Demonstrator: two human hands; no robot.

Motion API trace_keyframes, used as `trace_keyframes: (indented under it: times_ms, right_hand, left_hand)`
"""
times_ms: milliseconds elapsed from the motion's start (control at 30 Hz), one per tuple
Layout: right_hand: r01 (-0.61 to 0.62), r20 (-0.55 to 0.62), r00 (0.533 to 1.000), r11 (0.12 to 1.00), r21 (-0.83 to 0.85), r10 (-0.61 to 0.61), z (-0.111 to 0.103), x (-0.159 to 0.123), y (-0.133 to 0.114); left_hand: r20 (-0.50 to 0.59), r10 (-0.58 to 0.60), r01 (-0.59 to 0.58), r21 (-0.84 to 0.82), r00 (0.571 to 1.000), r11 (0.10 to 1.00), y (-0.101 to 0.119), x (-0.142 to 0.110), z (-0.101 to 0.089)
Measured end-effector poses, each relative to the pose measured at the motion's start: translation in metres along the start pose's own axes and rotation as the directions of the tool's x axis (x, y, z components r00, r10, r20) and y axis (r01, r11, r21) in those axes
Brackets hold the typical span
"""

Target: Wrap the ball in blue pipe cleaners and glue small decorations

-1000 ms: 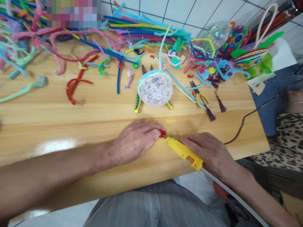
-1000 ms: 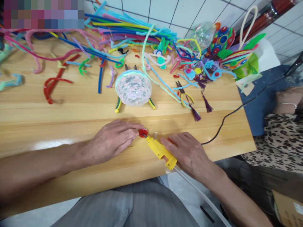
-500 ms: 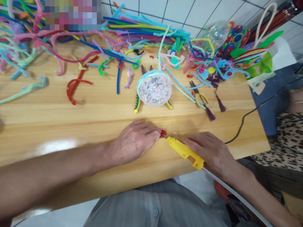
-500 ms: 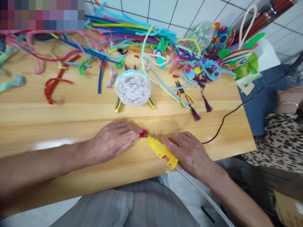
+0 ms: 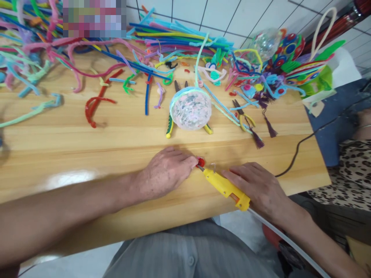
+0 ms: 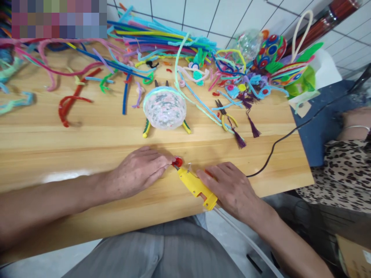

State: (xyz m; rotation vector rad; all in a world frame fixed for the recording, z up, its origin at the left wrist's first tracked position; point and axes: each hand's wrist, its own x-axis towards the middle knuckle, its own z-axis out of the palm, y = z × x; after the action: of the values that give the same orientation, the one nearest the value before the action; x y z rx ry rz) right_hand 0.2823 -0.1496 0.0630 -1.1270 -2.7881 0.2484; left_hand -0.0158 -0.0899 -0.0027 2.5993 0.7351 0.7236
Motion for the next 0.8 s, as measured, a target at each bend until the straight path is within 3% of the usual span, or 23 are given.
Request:
trace_keyframes:
  times_ms: [800]
  right_hand:
    - [-0.055,0.073,0.996,0.998,-0.025,0.057,0.0004,0.0016,-0.0083]
  left_hand:
    - [0.040,0.006,-0.007,0.028,0.999,1.000,0.0007,-0.0017,0.0012]
